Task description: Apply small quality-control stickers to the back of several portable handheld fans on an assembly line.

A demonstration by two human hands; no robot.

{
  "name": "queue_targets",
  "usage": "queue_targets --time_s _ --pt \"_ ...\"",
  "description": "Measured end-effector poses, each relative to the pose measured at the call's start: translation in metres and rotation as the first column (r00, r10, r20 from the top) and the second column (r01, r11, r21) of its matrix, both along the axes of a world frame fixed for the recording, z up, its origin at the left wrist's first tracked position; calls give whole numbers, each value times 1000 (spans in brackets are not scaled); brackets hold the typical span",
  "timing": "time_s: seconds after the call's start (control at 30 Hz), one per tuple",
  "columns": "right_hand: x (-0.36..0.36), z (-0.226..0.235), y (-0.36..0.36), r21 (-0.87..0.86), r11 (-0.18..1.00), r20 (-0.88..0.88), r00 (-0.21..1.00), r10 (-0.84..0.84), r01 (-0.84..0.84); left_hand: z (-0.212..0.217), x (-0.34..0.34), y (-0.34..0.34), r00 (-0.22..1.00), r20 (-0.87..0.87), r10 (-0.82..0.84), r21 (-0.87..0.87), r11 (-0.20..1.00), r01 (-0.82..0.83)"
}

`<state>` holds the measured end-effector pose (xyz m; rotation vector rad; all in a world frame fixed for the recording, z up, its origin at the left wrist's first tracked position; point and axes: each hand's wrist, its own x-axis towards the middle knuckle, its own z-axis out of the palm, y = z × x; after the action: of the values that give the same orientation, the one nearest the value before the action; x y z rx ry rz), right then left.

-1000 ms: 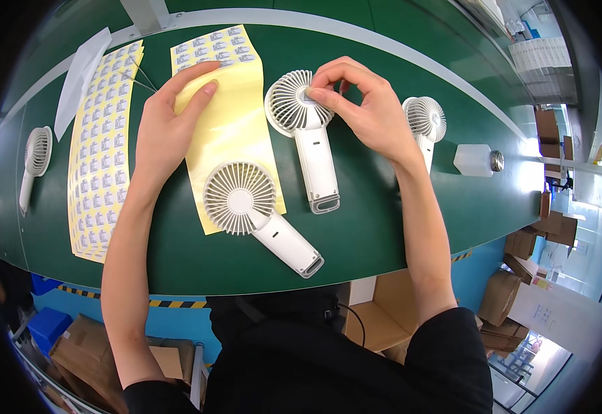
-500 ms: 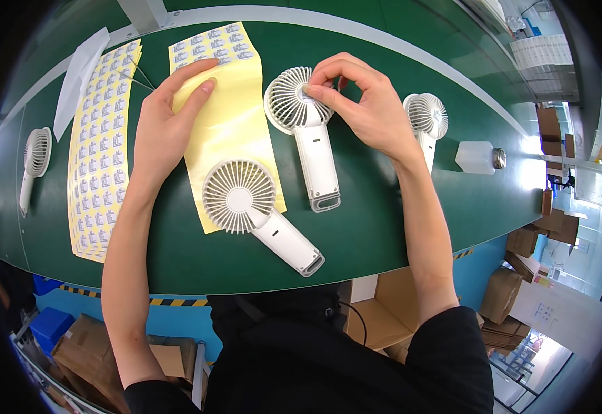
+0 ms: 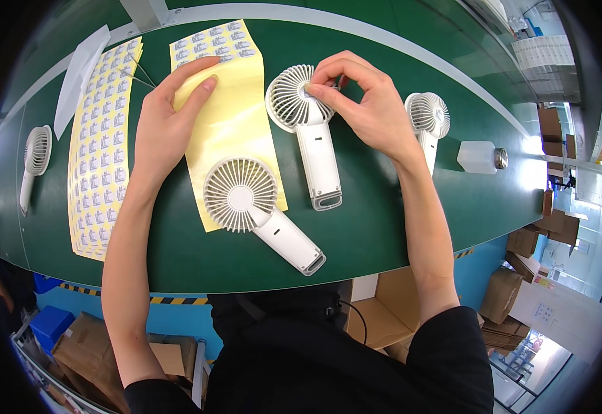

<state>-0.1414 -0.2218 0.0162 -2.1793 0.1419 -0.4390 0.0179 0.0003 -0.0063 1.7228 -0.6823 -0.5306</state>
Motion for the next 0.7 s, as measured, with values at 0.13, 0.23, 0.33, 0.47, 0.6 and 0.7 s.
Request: queue_targets --time_s 0.13,0.23,0.33,0.47,0.6,0.7 --pt "0 0 1 9 1000 -8 1000 -9 9 0 0 0 1000 15 4 -4 1000 -4" --pt "-1 -2 0 -22 1000 -2 1000 -9 9 0 -1 -1 1000 6 3 -7 1000 -3" --pt "-1 -8 0 -58 998 37 999 6 -4 0 -1 -1 1000 14 0 -28 1000 1" --pt "1 -9 2 -115 989 -11 996 -90 88 -1 0 0 1000 9 8 -39 999 -7" --pt "4 -13 3 -26 993 -68 991 -119 118 -2 0 -2 1000 8 14 -21 1000 -14" --pt "13 -17 9 -19 981 -41 980 -196 195 0 0 -1 1000 -18 19 -34 999 -19"
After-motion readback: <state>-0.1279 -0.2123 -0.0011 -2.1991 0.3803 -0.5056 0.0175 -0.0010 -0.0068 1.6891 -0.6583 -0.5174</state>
